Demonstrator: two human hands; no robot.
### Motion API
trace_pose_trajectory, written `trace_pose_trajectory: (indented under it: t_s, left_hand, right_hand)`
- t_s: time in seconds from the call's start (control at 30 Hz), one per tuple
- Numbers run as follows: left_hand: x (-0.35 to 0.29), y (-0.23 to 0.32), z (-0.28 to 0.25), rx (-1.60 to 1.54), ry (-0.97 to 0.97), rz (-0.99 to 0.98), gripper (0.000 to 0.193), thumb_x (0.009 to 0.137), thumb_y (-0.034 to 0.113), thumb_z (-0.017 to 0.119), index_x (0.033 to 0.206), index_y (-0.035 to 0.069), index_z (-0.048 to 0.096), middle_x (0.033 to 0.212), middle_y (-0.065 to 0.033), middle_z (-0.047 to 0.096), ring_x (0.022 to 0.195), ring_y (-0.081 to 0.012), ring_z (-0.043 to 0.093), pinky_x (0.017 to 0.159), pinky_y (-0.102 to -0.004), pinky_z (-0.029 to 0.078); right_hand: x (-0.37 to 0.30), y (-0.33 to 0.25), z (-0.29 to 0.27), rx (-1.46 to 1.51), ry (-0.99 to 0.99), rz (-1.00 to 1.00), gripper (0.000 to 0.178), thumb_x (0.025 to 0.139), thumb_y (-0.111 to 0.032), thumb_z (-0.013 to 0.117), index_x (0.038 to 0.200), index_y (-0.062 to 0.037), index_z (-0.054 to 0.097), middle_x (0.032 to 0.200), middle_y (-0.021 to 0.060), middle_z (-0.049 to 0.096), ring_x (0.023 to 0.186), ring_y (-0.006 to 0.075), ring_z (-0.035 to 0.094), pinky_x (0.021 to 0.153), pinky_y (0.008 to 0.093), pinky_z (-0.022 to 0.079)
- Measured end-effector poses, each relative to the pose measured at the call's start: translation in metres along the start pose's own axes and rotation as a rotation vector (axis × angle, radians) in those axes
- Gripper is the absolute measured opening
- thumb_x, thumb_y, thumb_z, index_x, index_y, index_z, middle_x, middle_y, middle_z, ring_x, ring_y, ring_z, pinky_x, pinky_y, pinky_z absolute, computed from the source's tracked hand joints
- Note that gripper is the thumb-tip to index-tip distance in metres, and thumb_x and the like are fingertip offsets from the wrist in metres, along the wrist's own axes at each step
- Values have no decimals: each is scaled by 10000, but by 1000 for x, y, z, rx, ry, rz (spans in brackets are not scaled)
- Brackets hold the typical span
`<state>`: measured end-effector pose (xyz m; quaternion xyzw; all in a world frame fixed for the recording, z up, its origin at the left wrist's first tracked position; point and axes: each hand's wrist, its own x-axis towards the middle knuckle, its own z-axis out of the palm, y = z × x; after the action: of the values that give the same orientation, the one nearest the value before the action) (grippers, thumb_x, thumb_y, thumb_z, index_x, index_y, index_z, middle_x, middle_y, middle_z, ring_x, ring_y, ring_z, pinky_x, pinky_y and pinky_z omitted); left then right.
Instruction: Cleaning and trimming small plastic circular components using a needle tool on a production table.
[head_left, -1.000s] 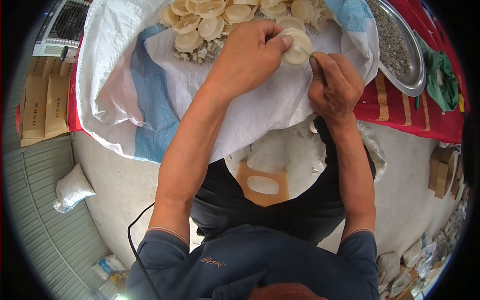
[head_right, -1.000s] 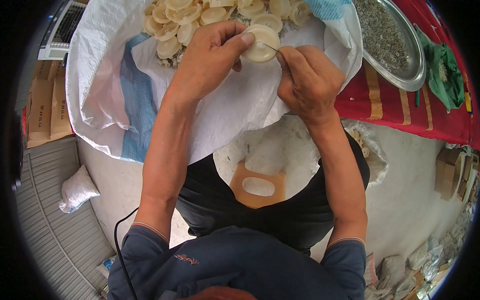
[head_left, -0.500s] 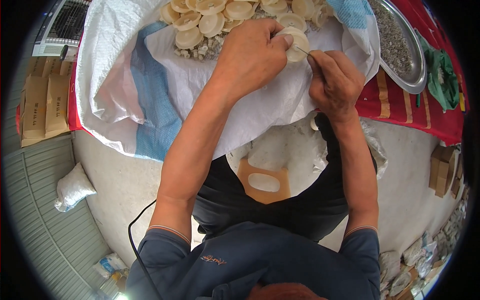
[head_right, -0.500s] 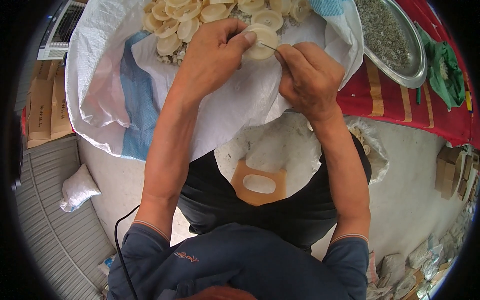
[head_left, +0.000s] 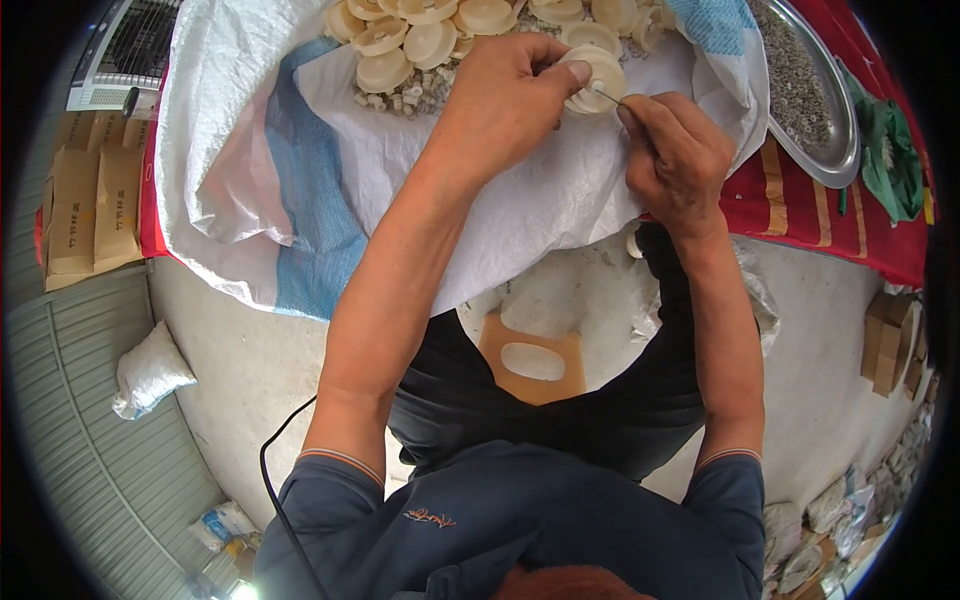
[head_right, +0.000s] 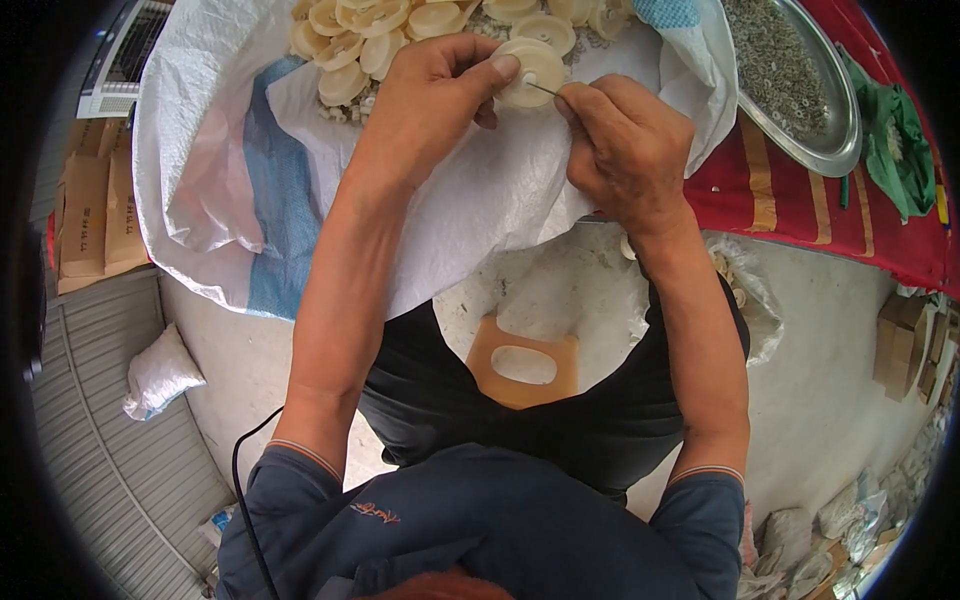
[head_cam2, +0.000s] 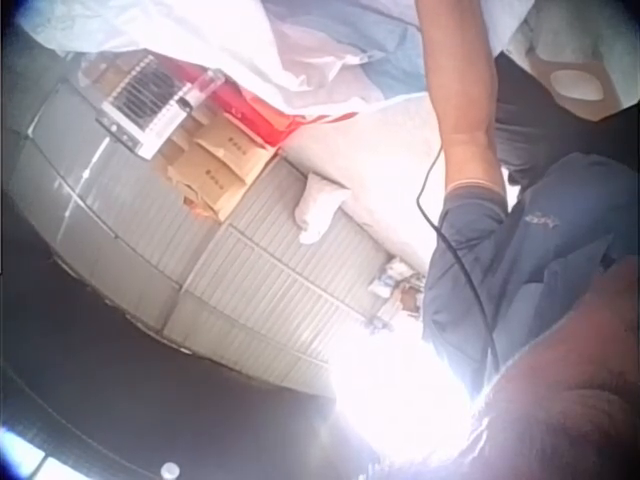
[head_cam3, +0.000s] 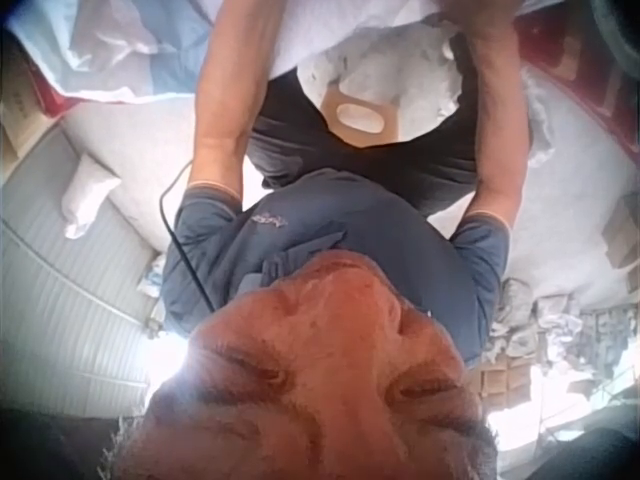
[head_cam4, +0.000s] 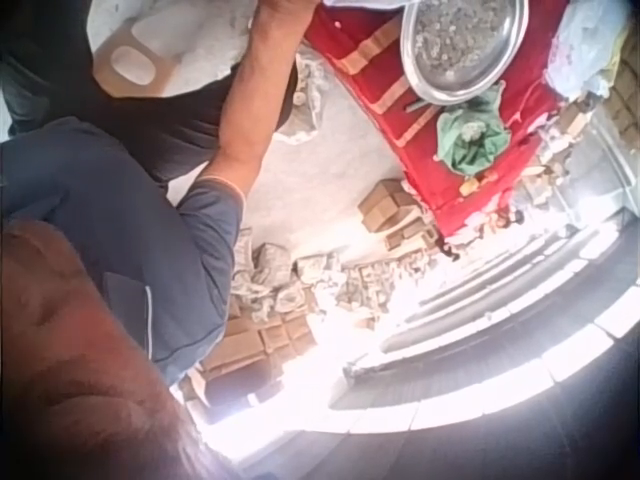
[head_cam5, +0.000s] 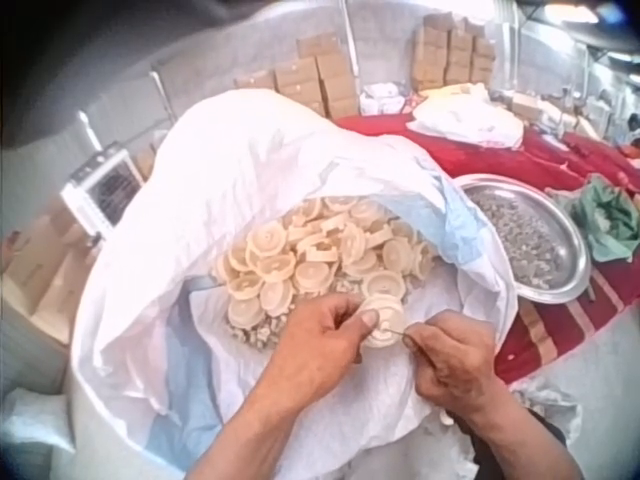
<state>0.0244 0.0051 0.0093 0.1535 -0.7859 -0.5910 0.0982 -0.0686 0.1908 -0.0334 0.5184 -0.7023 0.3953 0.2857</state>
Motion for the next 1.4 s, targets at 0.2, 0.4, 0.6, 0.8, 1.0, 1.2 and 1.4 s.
trace_pose_trajectory:
  t_s: [0.2,0.4,0.6,0.8,1.0,1.2,1.4]
  left_hand:
    - [2,-3,0,-41,-26,16,252,1032,227,717,1114,-5,770,803,14,669,692,-79,580,662,-246,489]
    - [9,-9,-1,-197,-89,42,273,1045,249,702,1162,7,749,845,19,666,759,-71,575,708,-244,475]
    - [7,-3,0,-172,-95,14,283,1056,253,686,1181,7,748,856,16,671,781,-74,582,726,-254,480]
    - [5,-4,-5,-109,-55,34,300,1063,254,678,1205,-2,745,869,5,678,786,-83,588,722,-258,478]
    - [6,6,-11,-29,109,169,282,1078,201,636,1229,-16,736,910,-20,707,778,-98,626,711,-267,507]
    - [3,26,-13,-152,136,300,265,1106,173,578,1249,-24,685,936,-60,739,778,-103,665,700,-260,529]
    - [-12,71,70,-168,-157,364,236,1036,80,698,1248,-19,675,941,-64,756,801,-108,702,673,-238,526]
  right_hand:
    - [0,2,-3,89,-23,61,151,820,15,782,956,-36,744,763,91,654,651,280,660,573,364,504]
    - [3,0,-4,231,-54,156,74,896,1,767,965,-17,749,784,112,671,677,274,661,624,364,507]
    - [1,3,-7,254,-32,284,49,918,-22,762,962,-9,746,792,107,668,701,252,651,649,347,500]
    - [-7,12,-12,341,-43,395,96,977,-92,739,955,1,735,786,56,664,706,172,625,652,302,480]
    - [-6,28,-23,988,-195,855,300,1084,-278,660,993,-4,743,736,-37,599,651,49,521,593,227,406]
    - [-7,29,-18,1084,-172,910,296,1091,-282,634,1020,-5,708,705,-18,568,594,64,467,551,225,363]
    - [-19,40,-2,907,-61,658,261,1022,-331,733,1106,-84,746,905,3,687,813,121,636,732,311,549]
